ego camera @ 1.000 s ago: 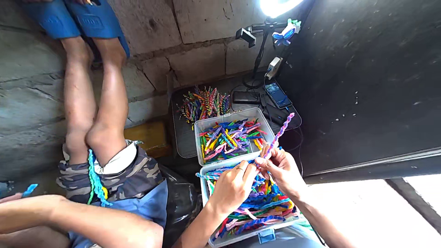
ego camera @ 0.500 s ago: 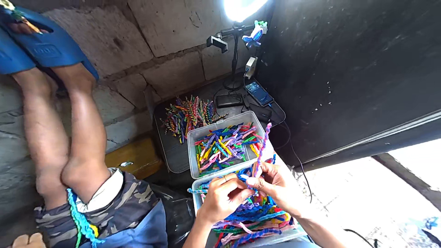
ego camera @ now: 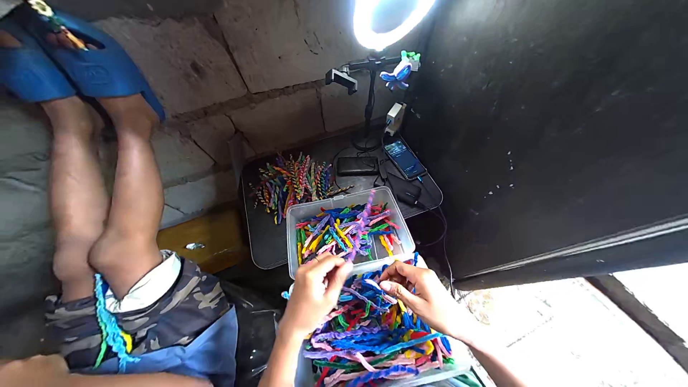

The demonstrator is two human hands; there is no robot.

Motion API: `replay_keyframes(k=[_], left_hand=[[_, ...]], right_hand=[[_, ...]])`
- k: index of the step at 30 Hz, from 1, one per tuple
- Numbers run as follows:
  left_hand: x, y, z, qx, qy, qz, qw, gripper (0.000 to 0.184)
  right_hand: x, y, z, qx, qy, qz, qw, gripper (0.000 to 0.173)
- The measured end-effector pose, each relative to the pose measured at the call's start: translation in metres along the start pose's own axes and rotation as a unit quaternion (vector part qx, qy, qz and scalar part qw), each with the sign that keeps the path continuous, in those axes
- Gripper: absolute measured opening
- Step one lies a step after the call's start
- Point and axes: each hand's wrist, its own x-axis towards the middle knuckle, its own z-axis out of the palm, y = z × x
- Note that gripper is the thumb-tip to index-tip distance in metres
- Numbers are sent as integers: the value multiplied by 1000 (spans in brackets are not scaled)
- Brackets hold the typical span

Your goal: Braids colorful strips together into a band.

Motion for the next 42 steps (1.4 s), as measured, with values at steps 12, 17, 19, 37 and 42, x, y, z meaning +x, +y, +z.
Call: replay_keyframes(k=[12, 17, 19, 37, 42], left_hand=[[144, -126, -22, 316, -115, -295, 894, 42], [161, -140, -4, 315, -68, -296, 899, 80], [171, -146, 0, 307, -103, -347, 881, 92], [208, -212, 28, 266, -181, -461, 827, 119], [195, -190, 12, 262, -158, -426, 851, 110]], right_hand=[[-49, 18, 10, -54, -271, -129, 952, 37], [-49, 27, 5, -6, -272, -119, 955, 35], [-44, 24, 3, 16, -286, -124, 950, 34], [-31, 32, 10, 29, -386, -123, 914, 18], [-38, 26, 12, 13, -387, -138, 912, 18]])
